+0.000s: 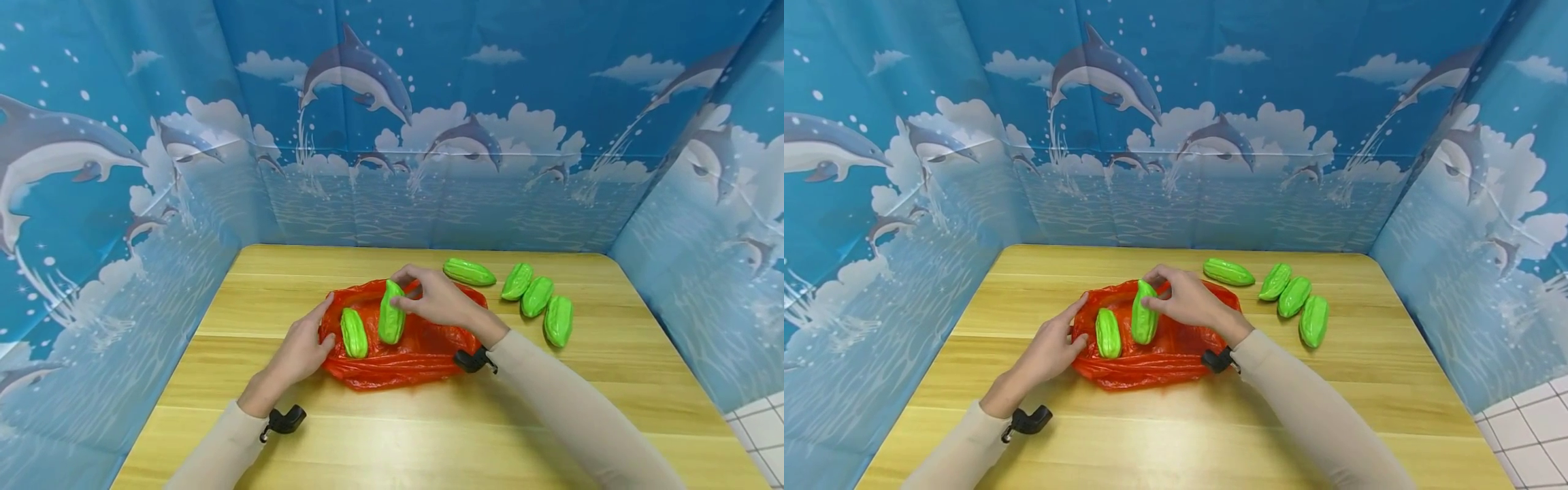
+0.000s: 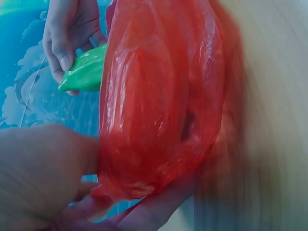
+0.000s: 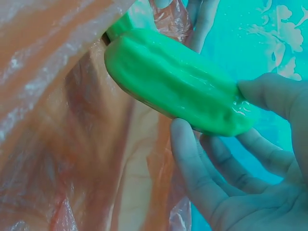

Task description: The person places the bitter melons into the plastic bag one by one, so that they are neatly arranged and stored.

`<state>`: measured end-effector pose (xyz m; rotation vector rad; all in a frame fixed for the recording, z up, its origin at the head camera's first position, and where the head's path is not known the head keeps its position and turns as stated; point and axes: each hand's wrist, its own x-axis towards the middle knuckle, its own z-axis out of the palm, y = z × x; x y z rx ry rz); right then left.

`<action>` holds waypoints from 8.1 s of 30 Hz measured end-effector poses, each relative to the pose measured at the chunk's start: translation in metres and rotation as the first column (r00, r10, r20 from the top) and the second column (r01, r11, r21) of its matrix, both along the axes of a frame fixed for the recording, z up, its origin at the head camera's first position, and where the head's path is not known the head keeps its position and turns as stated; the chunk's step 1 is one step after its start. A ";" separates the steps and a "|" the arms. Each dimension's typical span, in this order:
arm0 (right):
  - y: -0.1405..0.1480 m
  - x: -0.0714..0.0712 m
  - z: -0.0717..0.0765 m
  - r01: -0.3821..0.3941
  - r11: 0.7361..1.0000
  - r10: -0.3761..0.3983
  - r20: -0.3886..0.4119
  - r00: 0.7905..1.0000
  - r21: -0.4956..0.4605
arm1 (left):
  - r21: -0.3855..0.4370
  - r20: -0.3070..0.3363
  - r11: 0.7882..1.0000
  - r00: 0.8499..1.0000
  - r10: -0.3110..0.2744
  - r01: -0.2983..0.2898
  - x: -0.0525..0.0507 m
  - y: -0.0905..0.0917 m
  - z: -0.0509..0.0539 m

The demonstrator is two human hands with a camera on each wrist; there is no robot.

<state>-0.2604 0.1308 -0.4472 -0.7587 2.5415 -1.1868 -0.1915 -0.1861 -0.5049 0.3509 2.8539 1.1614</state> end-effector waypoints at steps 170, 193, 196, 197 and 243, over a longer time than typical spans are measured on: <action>0.155 -0.085 -0.018 0.164 0.953 -0.154 -0.057 0.986 0.254 | -0.023 0.036 0.991 0.990 -0.134 0.135 0.010 0.002 0.003; 0.160 -0.099 -0.038 0.146 0.941 -0.139 -0.044 0.989 0.304 | -0.020 0.045 0.994 0.993 -0.109 0.110 0.012 0.001 0.002; 0.161 -0.098 -0.039 0.147 0.944 -0.139 -0.049 0.989 0.296 | -0.022 0.050 0.994 0.993 -0.107 0.108 0.012 0.001 0.002; 0.161 -0.098 -0.039 0.149 0.944 -0.140 -0.049 0.989 0.296 | -0.022 0.052 0.994 0.993 -0.107 0.108 0.013 0.001 0.002; 0.166 -0.062 -0.028 0.313 0.941 -0.287 -0.190 0.939 0.129 | -0.034 0.053 0.990 0.989 -0.137 0.139 0.011 0.002 0.003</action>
